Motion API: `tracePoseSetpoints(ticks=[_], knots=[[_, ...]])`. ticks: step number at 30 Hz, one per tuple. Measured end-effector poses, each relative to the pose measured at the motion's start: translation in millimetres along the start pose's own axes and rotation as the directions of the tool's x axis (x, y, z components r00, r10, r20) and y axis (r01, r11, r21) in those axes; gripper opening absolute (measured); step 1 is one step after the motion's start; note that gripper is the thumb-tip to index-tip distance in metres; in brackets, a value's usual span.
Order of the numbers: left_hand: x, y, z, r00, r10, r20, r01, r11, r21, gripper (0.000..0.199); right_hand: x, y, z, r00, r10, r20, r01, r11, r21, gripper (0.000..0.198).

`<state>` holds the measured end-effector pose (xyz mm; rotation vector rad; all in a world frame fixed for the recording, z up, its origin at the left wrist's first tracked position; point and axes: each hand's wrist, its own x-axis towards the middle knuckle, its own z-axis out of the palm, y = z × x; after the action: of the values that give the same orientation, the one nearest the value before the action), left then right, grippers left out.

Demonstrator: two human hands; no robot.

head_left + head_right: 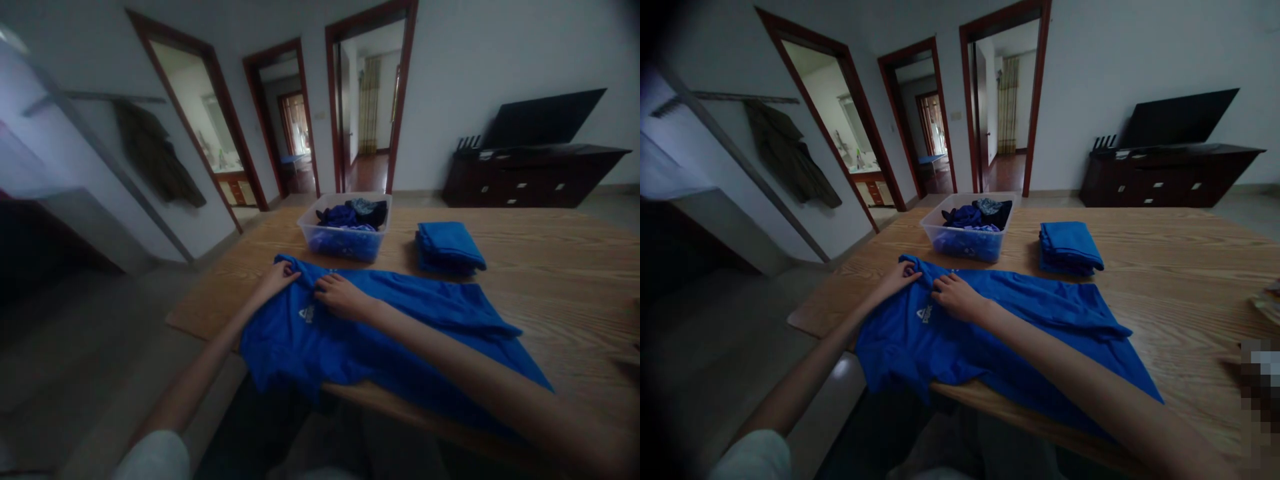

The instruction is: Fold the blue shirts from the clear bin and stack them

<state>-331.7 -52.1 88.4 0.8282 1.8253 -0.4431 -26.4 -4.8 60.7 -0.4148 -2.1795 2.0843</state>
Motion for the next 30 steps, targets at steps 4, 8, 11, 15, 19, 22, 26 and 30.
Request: tracePoseSetpoints(ticks=[4,8,11,15,19,22,26,30], knots=[[16.7,5.5,-1.9,0.999,-0.026,0.020,0.028,0.994,-0.105,0.035,14.2,1.0,-10.1,0.990,0.098,-0.105,-0.093,0.994,0.055,0.018],[25.6,6.3,-17.8,0.991,-0.119,0.057,0.128,0.969,-0.211,0.042,8.2,-11.0,-16.3,0.936,0.253,-0.246,-0.213,0.961,0.178,0.017],[16.1,4.9,-27.8,0.986,-0.162,0.040,0.167,0.950,-0.264,0.049,-3.3,-24.5,-10.0,0.924,0.271,-0.269,-0.207,0.948,0.243,0.021],[-12.2,2.2,-33.1,0.978,-0.207,0.037,0.209,0.931,-0.299,0.057,-19.8,-37.6,5.2,0.976,0.121,-0.181,-0.072,0.964,0.256,0.019],[-43.7,-3.6,-36.2,0.960,-0.265,0.096,0.282,0.910,-0.305,0.059,-27.4,-49.3,11.7,0.994,-0.025,-0.105,0.052,0.964,0.259,0.017],[-62.7,-7.5,-44.1,0.942,-0.311,0.127,0.335,0.892,-0.304,0.058,-24.3,-60.1,10.9,0.995,-0.048,-0.090,0.074,0.949,0.308,0.016],[-79.4,-4.3,-59.3,0.935,-0.313,0.164,0.351,0.878,-0.326,0.056,-21.2,-71.3,6.7,0.992,-0.112,-0.059,0.127,0.890,0.438,0.014],[-85.6,6.3,-64.4,0.931,-0.289,0.221,0.354,0.863,-0.360,0.063,-39.7,-70.2,0.6,0.992,-0.079,-0.094,0.111,0.907,0.407,0.029]])
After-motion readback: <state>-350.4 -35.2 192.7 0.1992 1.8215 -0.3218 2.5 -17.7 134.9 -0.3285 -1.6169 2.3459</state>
